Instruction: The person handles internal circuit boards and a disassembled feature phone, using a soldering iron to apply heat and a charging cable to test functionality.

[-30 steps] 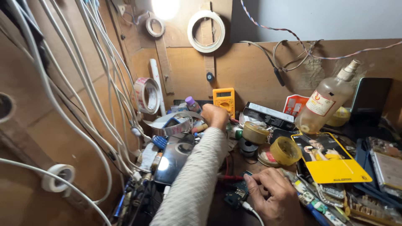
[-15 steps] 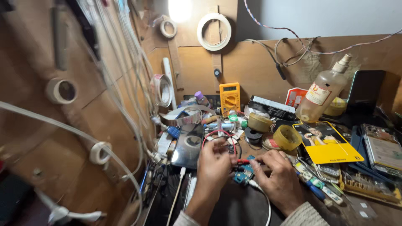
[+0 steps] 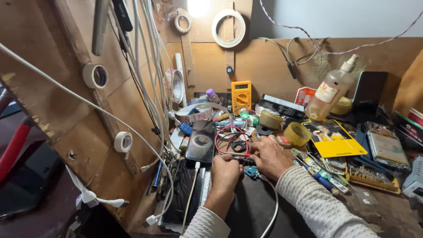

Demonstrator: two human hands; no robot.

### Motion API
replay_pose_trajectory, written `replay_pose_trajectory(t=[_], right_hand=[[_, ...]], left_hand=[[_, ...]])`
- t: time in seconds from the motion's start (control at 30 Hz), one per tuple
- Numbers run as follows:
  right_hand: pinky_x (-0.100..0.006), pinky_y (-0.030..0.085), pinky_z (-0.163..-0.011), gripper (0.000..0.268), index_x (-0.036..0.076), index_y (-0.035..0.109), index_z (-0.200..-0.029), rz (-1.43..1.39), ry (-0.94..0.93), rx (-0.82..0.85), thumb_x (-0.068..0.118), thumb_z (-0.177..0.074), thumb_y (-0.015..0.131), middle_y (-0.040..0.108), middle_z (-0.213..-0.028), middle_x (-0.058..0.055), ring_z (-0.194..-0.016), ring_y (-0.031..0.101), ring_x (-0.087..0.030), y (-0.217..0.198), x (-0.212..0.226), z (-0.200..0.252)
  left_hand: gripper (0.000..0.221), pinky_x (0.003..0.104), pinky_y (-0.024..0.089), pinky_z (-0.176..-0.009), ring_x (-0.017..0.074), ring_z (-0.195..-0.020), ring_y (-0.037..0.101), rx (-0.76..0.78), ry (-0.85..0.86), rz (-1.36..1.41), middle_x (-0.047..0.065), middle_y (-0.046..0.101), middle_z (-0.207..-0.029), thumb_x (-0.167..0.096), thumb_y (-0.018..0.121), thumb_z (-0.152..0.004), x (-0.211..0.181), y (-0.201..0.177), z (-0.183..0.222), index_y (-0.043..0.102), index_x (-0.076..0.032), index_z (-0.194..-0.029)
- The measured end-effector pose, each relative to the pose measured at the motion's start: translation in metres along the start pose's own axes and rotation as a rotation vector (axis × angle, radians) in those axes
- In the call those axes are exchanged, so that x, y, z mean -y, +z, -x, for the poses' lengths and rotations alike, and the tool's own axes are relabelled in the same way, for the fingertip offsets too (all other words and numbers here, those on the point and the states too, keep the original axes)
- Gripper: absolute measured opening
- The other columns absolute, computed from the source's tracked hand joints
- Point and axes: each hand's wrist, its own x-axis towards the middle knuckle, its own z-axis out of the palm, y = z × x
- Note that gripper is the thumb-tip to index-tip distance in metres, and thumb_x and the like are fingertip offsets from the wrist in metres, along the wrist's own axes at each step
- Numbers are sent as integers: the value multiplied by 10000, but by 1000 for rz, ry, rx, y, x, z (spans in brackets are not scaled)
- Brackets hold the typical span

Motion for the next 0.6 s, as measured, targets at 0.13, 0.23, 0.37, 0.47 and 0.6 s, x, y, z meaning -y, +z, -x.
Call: replay_pose_trajectory(t=[0.13,0.23,0.37,0.47,0.6], right_hand=[[-463,487,-912,180,48,749,-852,-12,-93,5,200,-765,791,685,-927,-143,-987,606,-345,7,-3,-5],[-478,500,-868,190,39,741,-885,-83,-103,-13,192,-779,780,708,-881,-175,-924,638,-371,11,-2,-1],[-419,556,-768,169,35,758,-885,-276,-42,0,187,-811,756,754,-824,-161,-810,720,-307,14,4,4],[-365,576,-679,170,20,753,-893,-493,-14,42,174,-824,735,777,-776,-122,-715,732,-220,10,8,6],[-321,569,-653,161,20,757,-904,-596,-75,-6,158,-827,727,771,-758,-63,-697,706,-129,1,11,15]], left_hand=[[207,305,590,-598,210,-679,720,-80,-78,33,170,721,-854,71,571,-870,-8,-2,3,603,83,-1074],[222,311,588,-615,217,-706,717,-15,-56,73,177,723,-881,50,545,-890,-6,-5,0,657,149,-1053],[277,320,633,-661,246,-751,767,-9,-112,208,193,735,-911,71,450,-867,-2,-5,-8,644,157,-1045],[218,311,607,-632,221,-752,735,-7,-103,302,137,729,-917,73,530,-856,-4,-5,-6,655,93,-1034],[169,276,512,-533,189,-683,694,37,-59,221,116,722,-848,-87,566,-932,-4,-5,1,660,41,-989]])
